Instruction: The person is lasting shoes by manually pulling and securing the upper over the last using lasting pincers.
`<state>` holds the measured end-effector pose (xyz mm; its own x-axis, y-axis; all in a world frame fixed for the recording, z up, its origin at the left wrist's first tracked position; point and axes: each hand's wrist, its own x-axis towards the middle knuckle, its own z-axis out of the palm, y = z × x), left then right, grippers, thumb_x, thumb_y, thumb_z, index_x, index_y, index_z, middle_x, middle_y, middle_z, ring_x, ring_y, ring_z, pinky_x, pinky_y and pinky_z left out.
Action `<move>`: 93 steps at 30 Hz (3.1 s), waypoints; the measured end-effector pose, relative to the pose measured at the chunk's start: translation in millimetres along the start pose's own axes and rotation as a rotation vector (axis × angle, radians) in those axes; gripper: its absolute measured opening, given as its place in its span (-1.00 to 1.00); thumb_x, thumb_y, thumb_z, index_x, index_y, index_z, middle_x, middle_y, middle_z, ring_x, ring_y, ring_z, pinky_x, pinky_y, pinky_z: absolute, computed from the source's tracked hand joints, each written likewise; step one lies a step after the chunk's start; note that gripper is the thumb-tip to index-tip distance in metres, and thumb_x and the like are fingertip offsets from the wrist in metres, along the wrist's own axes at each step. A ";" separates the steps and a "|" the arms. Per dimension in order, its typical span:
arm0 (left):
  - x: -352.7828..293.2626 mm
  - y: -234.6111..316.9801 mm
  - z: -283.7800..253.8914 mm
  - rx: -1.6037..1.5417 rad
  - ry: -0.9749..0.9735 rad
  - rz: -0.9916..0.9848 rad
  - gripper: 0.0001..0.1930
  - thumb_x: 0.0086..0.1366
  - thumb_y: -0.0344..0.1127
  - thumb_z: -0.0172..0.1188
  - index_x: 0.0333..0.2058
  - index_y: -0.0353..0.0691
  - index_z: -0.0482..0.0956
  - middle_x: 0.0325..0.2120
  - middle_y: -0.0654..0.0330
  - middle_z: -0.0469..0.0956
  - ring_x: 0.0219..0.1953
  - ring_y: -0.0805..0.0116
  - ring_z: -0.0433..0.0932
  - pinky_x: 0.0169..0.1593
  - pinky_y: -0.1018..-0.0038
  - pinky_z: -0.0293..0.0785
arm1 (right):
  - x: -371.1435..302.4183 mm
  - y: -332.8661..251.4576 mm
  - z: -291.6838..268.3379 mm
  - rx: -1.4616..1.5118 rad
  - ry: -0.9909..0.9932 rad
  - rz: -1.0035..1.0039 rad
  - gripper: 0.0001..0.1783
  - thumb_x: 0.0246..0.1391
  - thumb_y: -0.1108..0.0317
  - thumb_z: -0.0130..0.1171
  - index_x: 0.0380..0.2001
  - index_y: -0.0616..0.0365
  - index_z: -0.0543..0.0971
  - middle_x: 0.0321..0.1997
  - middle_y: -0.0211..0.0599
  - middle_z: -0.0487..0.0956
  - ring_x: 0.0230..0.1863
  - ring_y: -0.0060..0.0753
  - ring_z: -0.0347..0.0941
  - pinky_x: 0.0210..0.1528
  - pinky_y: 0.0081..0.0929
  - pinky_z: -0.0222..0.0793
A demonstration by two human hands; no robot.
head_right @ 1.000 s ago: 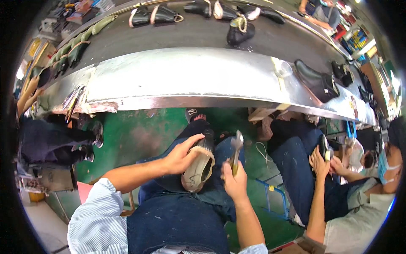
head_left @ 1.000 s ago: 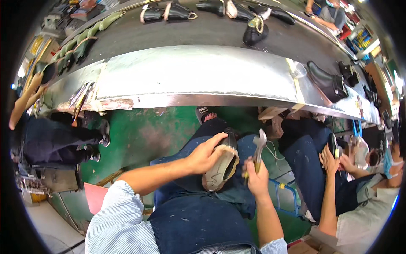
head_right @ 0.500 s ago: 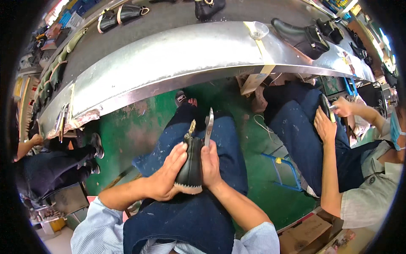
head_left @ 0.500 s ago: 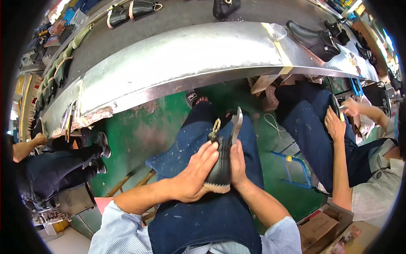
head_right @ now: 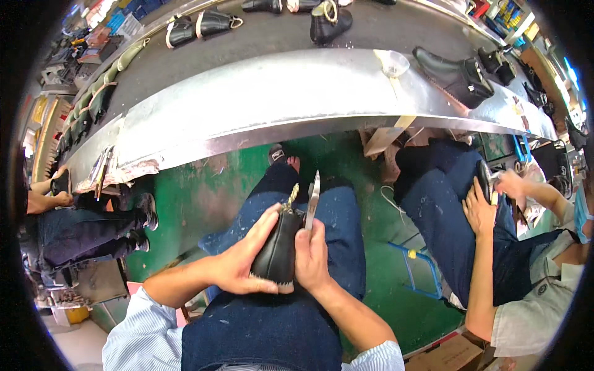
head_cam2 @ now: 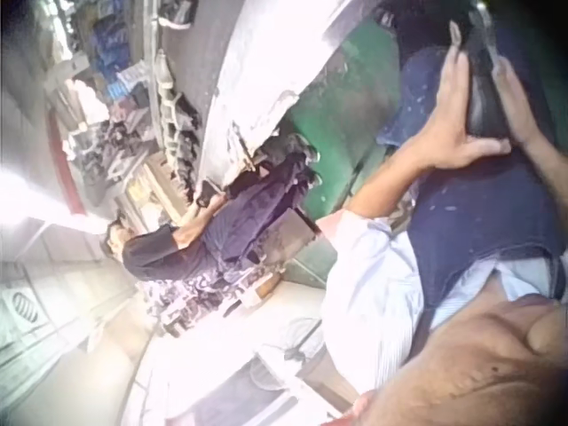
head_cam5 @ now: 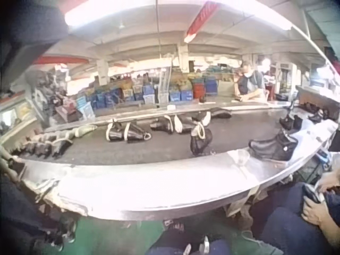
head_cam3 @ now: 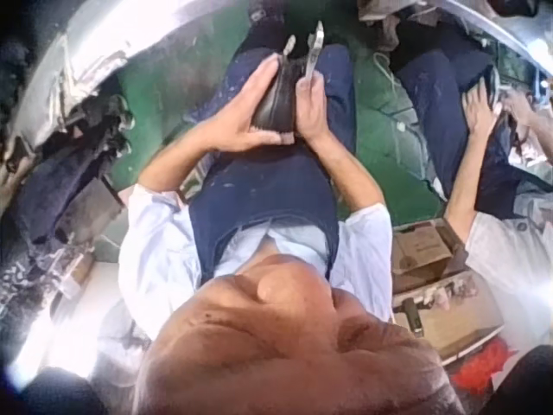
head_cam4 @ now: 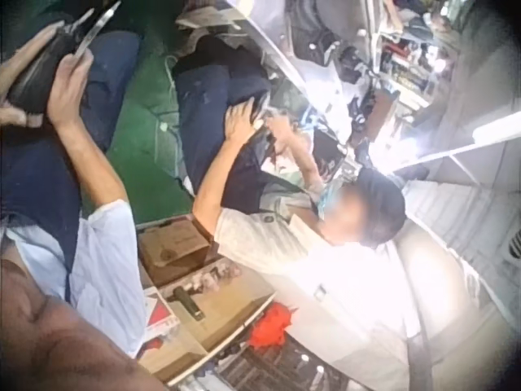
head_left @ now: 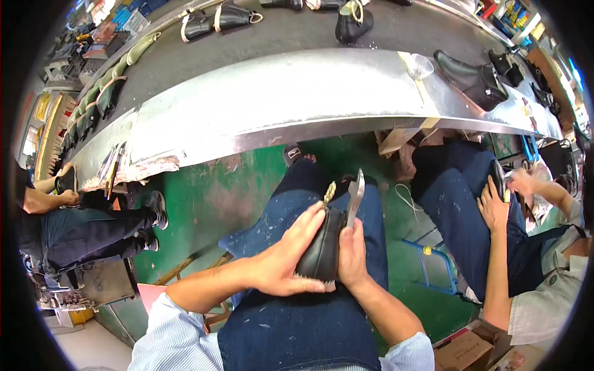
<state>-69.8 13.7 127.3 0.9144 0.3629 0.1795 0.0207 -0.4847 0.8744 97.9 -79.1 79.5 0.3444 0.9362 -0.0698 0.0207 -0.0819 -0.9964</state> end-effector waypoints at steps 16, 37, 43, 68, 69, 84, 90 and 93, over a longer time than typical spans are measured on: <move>13.8 7.0 12.9 0.254 -0.029 0.127 0.19 -0.07 -0.02 0.51 0.29 -0.56 -0.11 0.22 -0.42 0.04 0.27 -0.47 0.10 0.29 -0.12 0.13 | -11.4 8.3 -22.9 0.019 -0.071 -0.019 -0.09 0.12 -0.37 0.05 0.11 0.32 0.20 0.02 0.02 0.47 0.06 -0.13 0.46 0.12 -0.27 0.33; 38.4 -65.2 23.0 -1.292 0.474 -0.339 -0.52 0.33 -0.19 0.23 0.14 -0.26 0.37 -0.06 0.17 0.56 -0.03 0.39 0.54 0.07 0.37 0.50 | -68.3 45.8 -103.4 0.838 -0.026 0.844 -0.57 0.21 0.36 0.11 0.12 0.18 0.34 -0.20 -0.20 0.52 -0.26 -0.24 0.51 -0.31 -0.23 0.49; 75.4 -92.5 20.4 -0.293 0.018 -0.690 -0.35 0.22 -0.05 0.32 0.15 -0.37 0.38 -0.01 -0.03 0.54 0.02 0.23 0.52 0.10 0.36 0.43 | -76.7 31.7 -108.4 0.771 0.169 0.696 -0.44 0.23 0.44 0.06 0.26 0.00 0.19 -0.17 -0.26 0.46 -0.27 -0.37 0.44 -0.37 -0.37 0.40; 53.0 -113.4 50.4 -0.092 -0.253 -0.443 -0.04 0.16 -0.11 0.36 0.35 -0.47 0.01 0.30 -0.23 0.19 0.36 0.03 0.19 0.38 0.38 0.08 | -13.0 12.1 -93.1 -0.495 -0.023 0.256 -0.65 0.25 0.37 0.08 0.02 0.36 0.46 -0.28 -0.32 0.57 -0.34 -0.56 0.48 -0.33 -0.61 0.42; 55.0 -115.6 53.7 -0.082 -0.243 -0.419 -0.04 0.15 -0.09 0.37 0.35 -0.47 0.02 0.31 -0.23 0.16 0.37 0.02 0.16 0.39 0.37 0.06 | -1.0 11.6 -100.3 -0.509 0.057 0.114 -0.65 0.25 0.37 0.07 0.02 0.37 0.45 -0.28 -0.33 0.57 -0.36 -0.59 0.47 -0.33 -0.62 0.41; 51.5 -120.1 62.5 -0.100 -0.191 -0.471 -0.03 0.13 -0.09 0.38 0.33 -0.48 0.04 0.29 -0.25 0.19 0.35 -0.01 0.20 0.38 0.37 0.09 | -34.9 32.5 -91.6 -0.034 -0.374 0.540 -0.64 0.19 0.35 0.17 0.00 0.31 0.45 -0.17 -0.10 0.61 -0.20 -0.25 0.60 -0.23 -0.28 0.55; 45.8 -121.5 71.9 -0.114 -0.016 -0.431 -0.06 0.05 -0.14 0.41 0.31 -0.45 0.13 0.23 -0.24 0.26 0.31 -0.03 0.25 0.36 0.37 0.16 | -34.2 10.6 -99.9 -0.554 -0.305 0.310 -0.70 0.10 0.42 0.17 -0.08 0.25 0.51 -0.32 -0.23 0.59 -0.31 -0.33 0.53 -0.18 -0.35 0.44; 30.6 -89.4 84.2 0.094 0.311 -0.393 -0.38 0.03 -0.26 0.41 0.07 -0.39 0.47 0.03 -0.07 0.43 0.09 0.03 0.43 0.17 0.33 0.37 | -42.9 1.7 -109.5 -0.556 -0.350 0.390 -0.57 0.08 0.41 0.18 0.05 0.25 0.49 -0.17 -0.11 0.60 -0.16 -0.26 0.55 -0.02 -0.36 0.42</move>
<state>-9.6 1.1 16.8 0.6666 0.7452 -0.0170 0.3885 -0.3278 0.8612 185.9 -156.8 86.0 0.1084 0.8501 -0.5153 0.4601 -0.5024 -0.7321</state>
